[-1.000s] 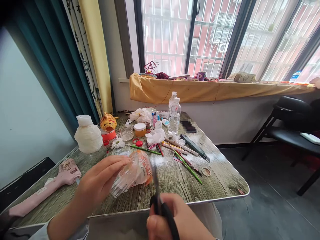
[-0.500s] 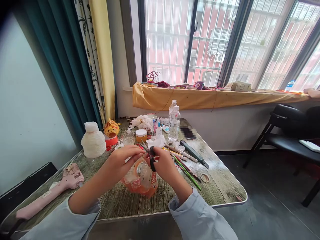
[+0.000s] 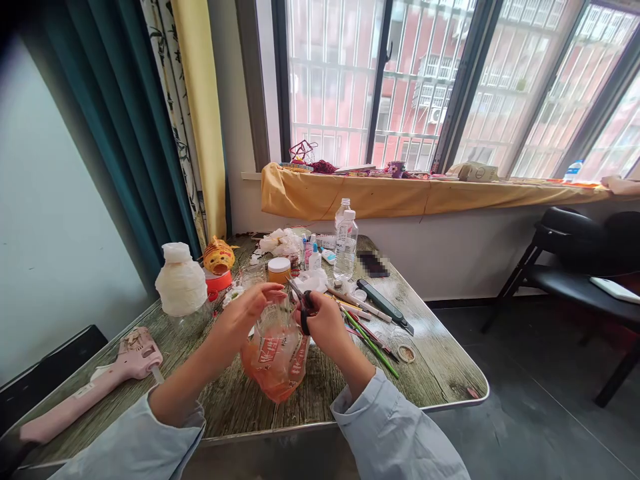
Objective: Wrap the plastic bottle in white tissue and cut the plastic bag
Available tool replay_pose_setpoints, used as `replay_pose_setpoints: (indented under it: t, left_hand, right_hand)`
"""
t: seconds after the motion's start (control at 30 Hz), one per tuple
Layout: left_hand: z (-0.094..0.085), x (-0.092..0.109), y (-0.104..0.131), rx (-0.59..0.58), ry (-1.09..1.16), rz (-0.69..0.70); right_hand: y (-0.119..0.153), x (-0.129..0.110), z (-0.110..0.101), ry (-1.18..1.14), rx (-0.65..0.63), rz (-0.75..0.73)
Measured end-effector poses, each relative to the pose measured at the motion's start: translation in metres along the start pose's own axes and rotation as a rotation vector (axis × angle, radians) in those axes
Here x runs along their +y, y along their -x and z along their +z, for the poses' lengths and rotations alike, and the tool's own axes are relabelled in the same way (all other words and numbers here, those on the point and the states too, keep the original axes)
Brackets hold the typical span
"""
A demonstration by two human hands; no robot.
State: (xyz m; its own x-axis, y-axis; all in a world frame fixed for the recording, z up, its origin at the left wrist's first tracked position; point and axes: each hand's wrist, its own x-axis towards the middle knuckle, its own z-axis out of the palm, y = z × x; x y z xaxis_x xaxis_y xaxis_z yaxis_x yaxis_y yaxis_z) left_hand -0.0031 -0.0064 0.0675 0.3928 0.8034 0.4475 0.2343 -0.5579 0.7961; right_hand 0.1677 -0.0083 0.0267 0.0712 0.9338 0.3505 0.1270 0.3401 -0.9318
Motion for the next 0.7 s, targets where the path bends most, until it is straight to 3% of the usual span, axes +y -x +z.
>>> replay_pose_setpoints:
  t: [0.2, 0.4, 0.7]
  left_hand:
    - [0.008, -0.009, 0.018, -0.042, -0.032, -0.065]
    - [0.021, -0.028, 0.027, -0.013, 0.033, 0.018]
    - [0.026, -0.026, 0.033, -0.019, -0.067, 0.057]
  right_hand:
    - [0.001, 0.006, 0.002, -0.057, -0.006, 0.044]
    - [0.004, 0.0, 0.002, -0.111, -0.076, 0.152]
    - [0.008, 0.003, 0.007, -0.174, 0.05, 0.147]
